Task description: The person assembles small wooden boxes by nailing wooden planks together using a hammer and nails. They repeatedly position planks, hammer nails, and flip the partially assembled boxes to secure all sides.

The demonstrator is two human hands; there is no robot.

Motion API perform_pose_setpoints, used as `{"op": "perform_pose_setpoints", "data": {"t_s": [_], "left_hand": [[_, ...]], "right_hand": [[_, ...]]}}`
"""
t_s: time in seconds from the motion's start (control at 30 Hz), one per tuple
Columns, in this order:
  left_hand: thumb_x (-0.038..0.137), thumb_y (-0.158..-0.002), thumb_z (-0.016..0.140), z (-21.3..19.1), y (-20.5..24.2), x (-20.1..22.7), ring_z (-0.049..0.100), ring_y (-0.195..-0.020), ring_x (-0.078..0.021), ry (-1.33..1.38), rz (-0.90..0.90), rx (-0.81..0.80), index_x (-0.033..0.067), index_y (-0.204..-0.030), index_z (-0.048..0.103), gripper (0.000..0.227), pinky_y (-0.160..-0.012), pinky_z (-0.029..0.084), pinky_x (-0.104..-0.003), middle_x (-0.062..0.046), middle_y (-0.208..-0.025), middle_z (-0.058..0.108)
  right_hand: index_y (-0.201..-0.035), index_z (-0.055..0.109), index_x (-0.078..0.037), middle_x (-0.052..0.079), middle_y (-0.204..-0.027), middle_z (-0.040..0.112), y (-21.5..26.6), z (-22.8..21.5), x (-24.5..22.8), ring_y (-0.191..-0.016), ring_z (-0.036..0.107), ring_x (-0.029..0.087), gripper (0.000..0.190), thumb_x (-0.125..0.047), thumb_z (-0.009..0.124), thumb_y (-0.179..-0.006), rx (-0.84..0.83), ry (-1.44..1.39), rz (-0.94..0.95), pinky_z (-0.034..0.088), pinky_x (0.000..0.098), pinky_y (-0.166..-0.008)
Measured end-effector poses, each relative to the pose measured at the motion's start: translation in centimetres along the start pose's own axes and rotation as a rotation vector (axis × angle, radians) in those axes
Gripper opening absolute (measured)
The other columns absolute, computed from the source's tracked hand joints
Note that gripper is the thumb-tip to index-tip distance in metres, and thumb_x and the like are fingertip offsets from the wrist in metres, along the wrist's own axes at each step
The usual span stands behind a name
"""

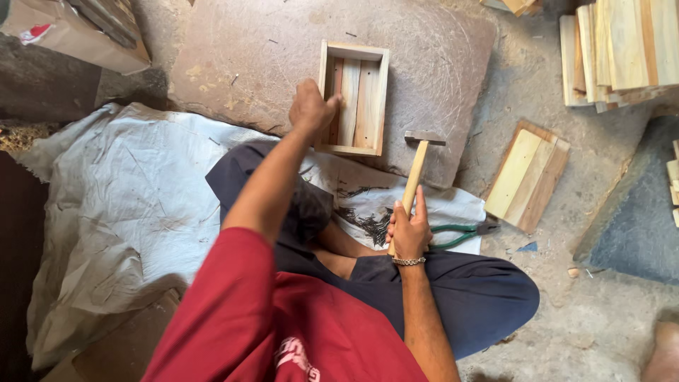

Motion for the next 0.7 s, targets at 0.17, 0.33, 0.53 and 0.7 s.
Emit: {"op": "perform_pose_setpoints", "data": {"t_s": [0.17,0.33,0.53,0.7], "left_hand": [[0.037,-0.096,0.074,1.7,-0.6,0.4,0.060,-0.105,-0.0311,0.118,0.131,0.419,0.0134,-0.108,0.061,0.030,-0.085,0.051,-0.049,-0.008,-0.116,0.058],[0.029,-0.095,0.071,1.2,0.6,0.0,0.060,-0.088,-0.0249,0.506,0.452,0.604,0.0090,-0.109,0.052,0.031,-0.069,0.055,-0.039,-0.009,-0.108,0.049],[0.039,-0.101,0.071,-2.5,4.4,-2.3,0.056,-0.094,-0.0201,0.720,0.912,0.708,0.0047,-0.127,0.042,0.052,-0.074,0.053,-0.037,-0.012,-0.117,0.046],[0.039,-0.103,0.076,-3.2,4.7,-3.2,0.062,-0.102,-0.0271,0.620,0.982,0.643,0.0054,-0.127,0.049,0.049,-0.085,0.059,-0.040,-0.012,-0.116,0.054]], "right_hand": [[-0.162,0.032,-0.020,0.001,-0.067,0.055,-0.5,-0.4,0.5,-0.042,0.048,0.007,0.071,-0.016,0.063,-0.098,-0.034,-0.065,0.020,0.041,0.0251,-0.033],[-0.162,0.030,-0.020,0.001,-0.067,0.055,-0.7,-0.4,0.9,-0.043,0.048,0.008,0.072,-0.017,0.063,-0.098,-0.047,-0.073,0.005,0.042,0.0255,-0.033],[-0.163,0.028,-0.023,0.001,-0.065,0.054,-0.7,-0.1,0.6,-0.042,0.048,0.008,0.074,-0.014,0.061,-0.097,-0.053,-0.081,0.033,0.041,0.0254,-0.033],[-0.163,0.027,-0.022,0.000,-0.065,0.054,-0.1,-0.4,1.0,-0.042,0.047,0.006,0.074,-0.014,0.061,-0.098,-0.046,-0.043,-0.001,0.041,0.0240,-0.033]]}}
Point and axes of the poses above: each hand's wrist, its own y-axis away from the middle knuckle, its own z-axis out of the palm, x = y × z, the point moved 1 cm from there along -y, towards the middle knuckle
